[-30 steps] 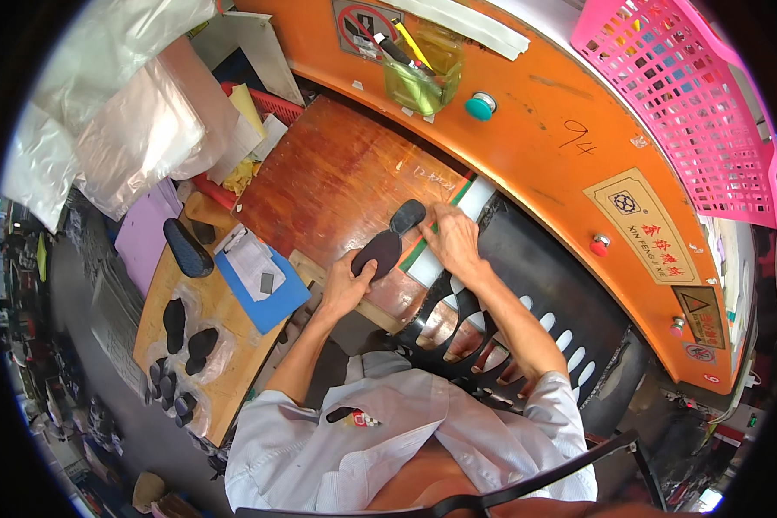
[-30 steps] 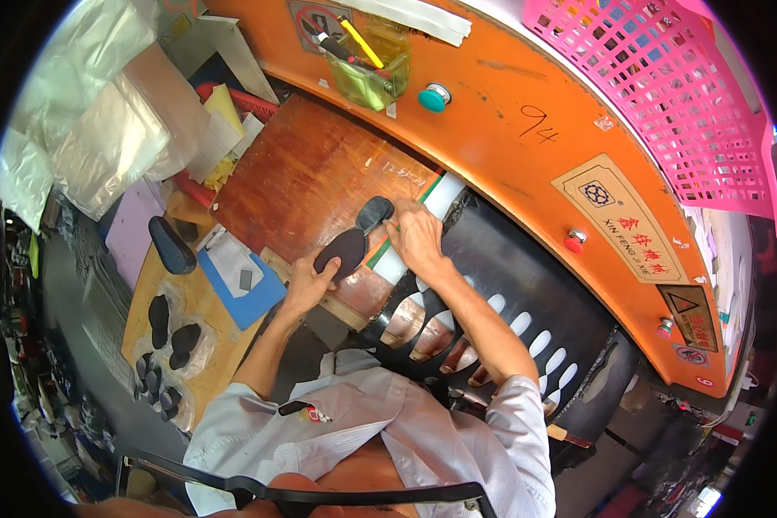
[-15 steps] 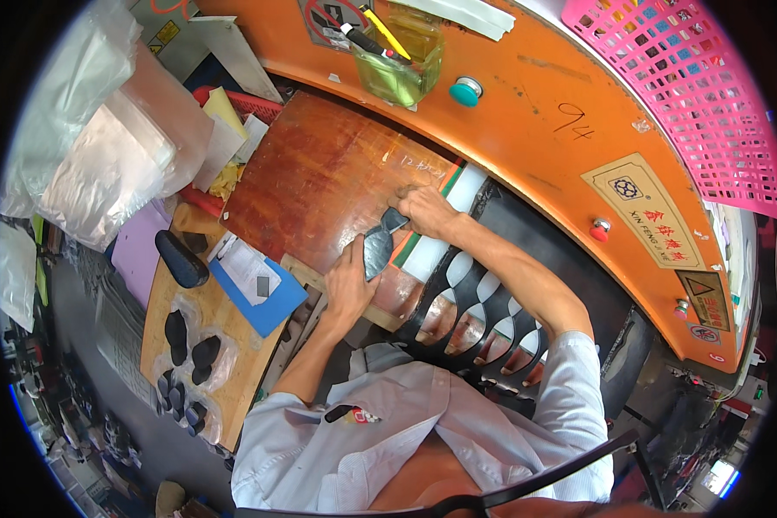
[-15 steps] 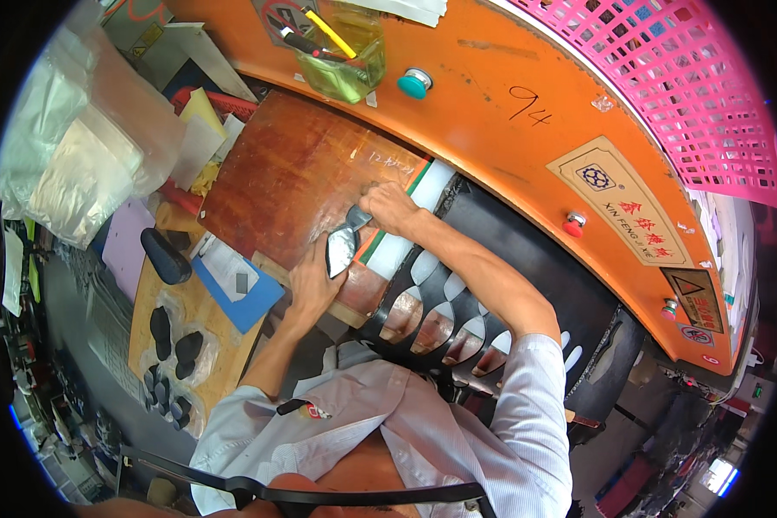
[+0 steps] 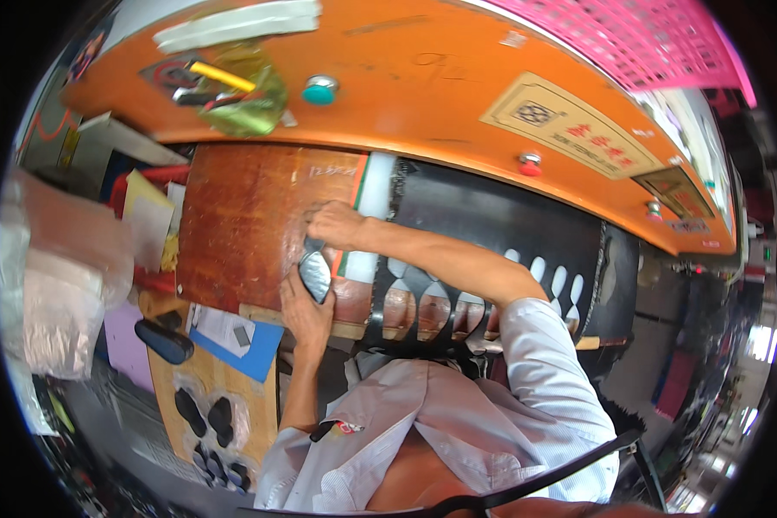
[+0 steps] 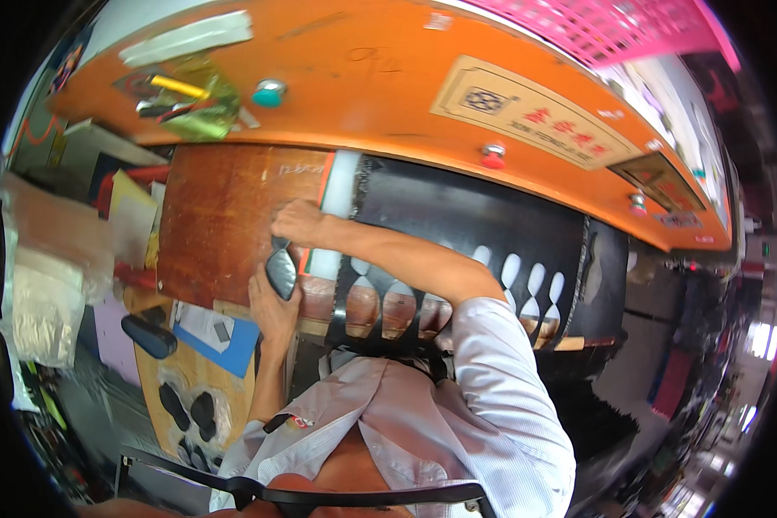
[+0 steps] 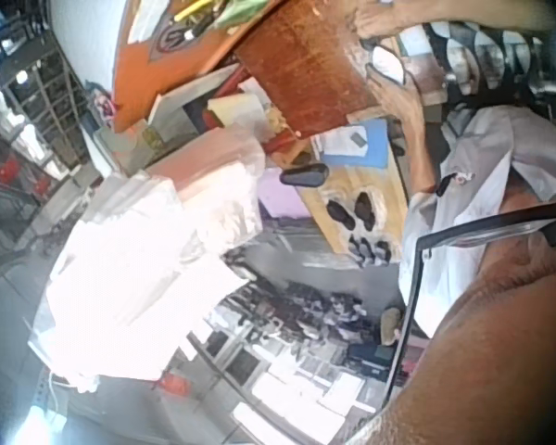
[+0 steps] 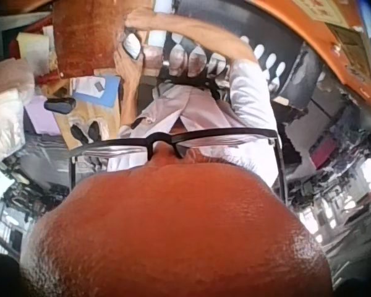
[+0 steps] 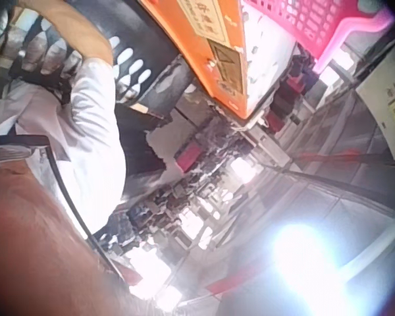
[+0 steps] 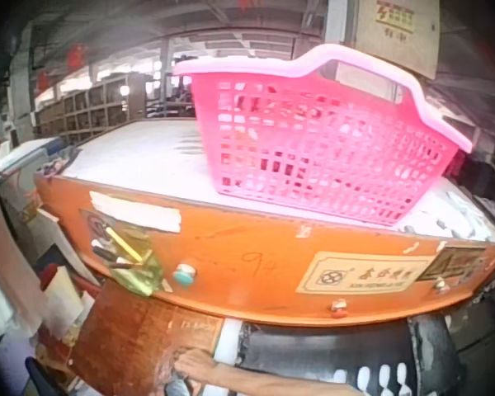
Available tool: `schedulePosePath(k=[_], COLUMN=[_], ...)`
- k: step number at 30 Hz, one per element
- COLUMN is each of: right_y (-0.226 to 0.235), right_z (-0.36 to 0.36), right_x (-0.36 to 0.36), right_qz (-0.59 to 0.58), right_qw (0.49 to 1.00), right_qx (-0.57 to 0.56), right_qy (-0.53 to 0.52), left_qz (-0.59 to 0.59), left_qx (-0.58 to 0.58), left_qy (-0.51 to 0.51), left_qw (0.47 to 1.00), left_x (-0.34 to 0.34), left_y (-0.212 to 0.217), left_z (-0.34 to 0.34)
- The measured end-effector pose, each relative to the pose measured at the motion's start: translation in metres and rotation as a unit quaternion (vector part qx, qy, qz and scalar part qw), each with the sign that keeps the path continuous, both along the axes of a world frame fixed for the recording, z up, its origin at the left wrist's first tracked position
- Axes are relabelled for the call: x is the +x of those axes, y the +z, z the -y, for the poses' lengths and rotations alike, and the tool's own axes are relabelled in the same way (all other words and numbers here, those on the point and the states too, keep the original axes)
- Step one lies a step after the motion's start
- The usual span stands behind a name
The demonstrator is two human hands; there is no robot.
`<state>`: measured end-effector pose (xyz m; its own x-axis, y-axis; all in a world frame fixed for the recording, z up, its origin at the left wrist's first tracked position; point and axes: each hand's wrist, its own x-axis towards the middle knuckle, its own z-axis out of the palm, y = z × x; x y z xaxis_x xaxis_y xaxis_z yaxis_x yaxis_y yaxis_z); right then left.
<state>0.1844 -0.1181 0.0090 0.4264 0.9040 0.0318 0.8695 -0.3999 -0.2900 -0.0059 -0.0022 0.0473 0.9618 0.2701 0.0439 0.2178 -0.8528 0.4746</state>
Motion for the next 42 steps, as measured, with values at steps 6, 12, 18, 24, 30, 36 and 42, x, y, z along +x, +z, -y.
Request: schedulePosePath(k=[6,12,18,24,30,36,42], right_y=[0.053,0.06,0.044,-0.008,-0.003,0.015,0.061], right_z=[0.064,0.281,0.554,0.619,0.617,0.63,0.534], right_x=[-0.036,-0.131,-0.278,-0.355,-0.325,-0.285,-0.293], right_qz=[-0.002,0.092,0.247,0.053,0.098,0.074,-0.014], right_qw=[0.963,0.826,0.559,0.565,0.614,0.573,0.499], right_qx=[0.231,0.28,-0.073,0.055,0.115,0.094,0.361], right_qy=[-0.141,-0.481,-0.788,-0.821,-0.775,-0.811,-0.788], left_qz=[0.089,-0.039,-0.072,-0.071,-0.053,0.01,-0.009], left_qx=[-0.061,-0.35,-0.398,-0.35,-0.308,-0.3,-0.352], left_qy=[-0.043,-0.018,0.005,-0.006,-0.029,-0.065,-0.058], left_qw=[0.993,0.936,0.915,0.934,0.949,0.952,0.934], left_x=[-0.033,-0.064,-0.057,-0.064,-0.071,-0.07,-0.078], left_y=[0.024,-0.005,-0.017,-0.015,-0.021,-0.025,-0.027], left_z=[0.02,0.082,0.086,0.086,0.082,0.091,0.086])
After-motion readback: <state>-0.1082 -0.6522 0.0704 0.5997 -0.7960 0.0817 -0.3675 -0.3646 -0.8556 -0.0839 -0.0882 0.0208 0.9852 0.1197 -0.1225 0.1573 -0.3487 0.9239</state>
